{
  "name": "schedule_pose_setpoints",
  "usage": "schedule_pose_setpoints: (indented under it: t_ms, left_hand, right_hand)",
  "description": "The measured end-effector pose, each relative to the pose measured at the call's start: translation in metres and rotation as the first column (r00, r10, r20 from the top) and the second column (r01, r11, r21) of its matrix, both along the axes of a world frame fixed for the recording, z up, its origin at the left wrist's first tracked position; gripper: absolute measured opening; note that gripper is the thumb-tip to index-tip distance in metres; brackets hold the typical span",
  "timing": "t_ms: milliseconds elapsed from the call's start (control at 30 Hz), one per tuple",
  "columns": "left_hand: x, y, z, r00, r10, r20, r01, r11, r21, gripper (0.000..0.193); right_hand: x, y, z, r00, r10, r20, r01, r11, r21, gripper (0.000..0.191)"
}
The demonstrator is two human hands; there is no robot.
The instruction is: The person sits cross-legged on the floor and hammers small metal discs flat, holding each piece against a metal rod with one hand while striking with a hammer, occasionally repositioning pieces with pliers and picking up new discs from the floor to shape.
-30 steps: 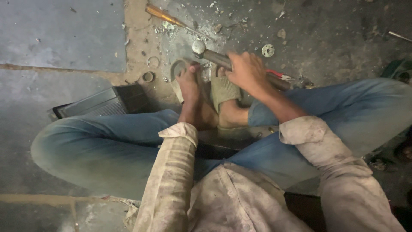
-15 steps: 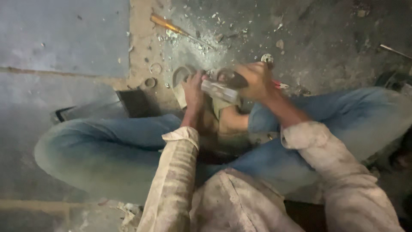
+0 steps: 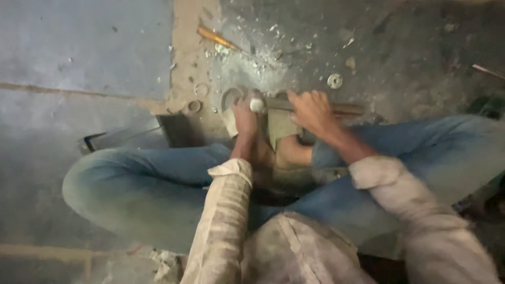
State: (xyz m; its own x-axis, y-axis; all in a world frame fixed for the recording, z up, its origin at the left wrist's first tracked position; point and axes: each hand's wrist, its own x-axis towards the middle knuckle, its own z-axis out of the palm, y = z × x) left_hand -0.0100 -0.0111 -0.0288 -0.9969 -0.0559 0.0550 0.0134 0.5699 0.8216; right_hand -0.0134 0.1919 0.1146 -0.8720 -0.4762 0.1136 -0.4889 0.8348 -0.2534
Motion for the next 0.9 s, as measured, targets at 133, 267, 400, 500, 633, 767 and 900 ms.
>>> schedule_pose_setpoints:
  t_ms: [133, 267, 400, 500, 633, 767, 900]
  left_hand:
    - [-0.013, 0.001, 0.003, 0.996, 0.026, -0.087, -0.036, 0.993, -0.113, 0.033]
    - [-0.014, 0.003, -0.001, 0.992, 0.057, 0.116, -0.042, 0.991, -0.127, 0.029]
    - [-0.021, 0.004, -0.007, 0.989, 0.109, 0.096, -0.087, 0.975, -0.206, 0.028]
    - [-0.027, 0.006, -0.008, 0.988, 0.139, 0.070, -0.119, 0.964, -0.239, 0.038]
    - [-0.031, 0.008, -0.006, 0.973, 0.180, 0.148, -0.143, 0.962, -0.231, 0.044]
    - [-0.034, 0.010, 0.003, 0.967, 0.224, 0.121, -0.197, 0.959, -0.202, 0.048]
    - [-0.036, 0.009, 0.012, 0.954, 0.216, 0.207, -0.180, 0.968, -0.176, 0.046]
  right_hand:
    - [-0.020, -0.007, -0.006, 0.911, -0.289, 0.292, 0.270, 0.957, 0.105, 0.036]
    - [-0.028, -0.004, -0.003, 0.894, -0.319, 0.314, 0.335, 0.942, 0.004, 0.041]
    - [-0.027, -0.005, 0.002, 0.917, -0.299, 0.263, 0.314, 0.949, -0.016, 0.037]
    - [-0.025, -0.006, 0.006, 0.882, -0.308, 0.357, 0.326, 0.945, 0.012, 0.039]
    - [-0.024, -0.008, 0.007, 0.884, -0.324, 0.337, 0.325, 0.944, 0.055, 0.035]
    - [-0.024, -0.008, 0.006, 0.909, -0.293, 0.297, 0.311, 0.950, -0.013, 0.041]
    - [-0.024, -0.008, 0.004, 0.925, -0.268, 0.268, 0.287, 0.957, -0.034, 0.045]
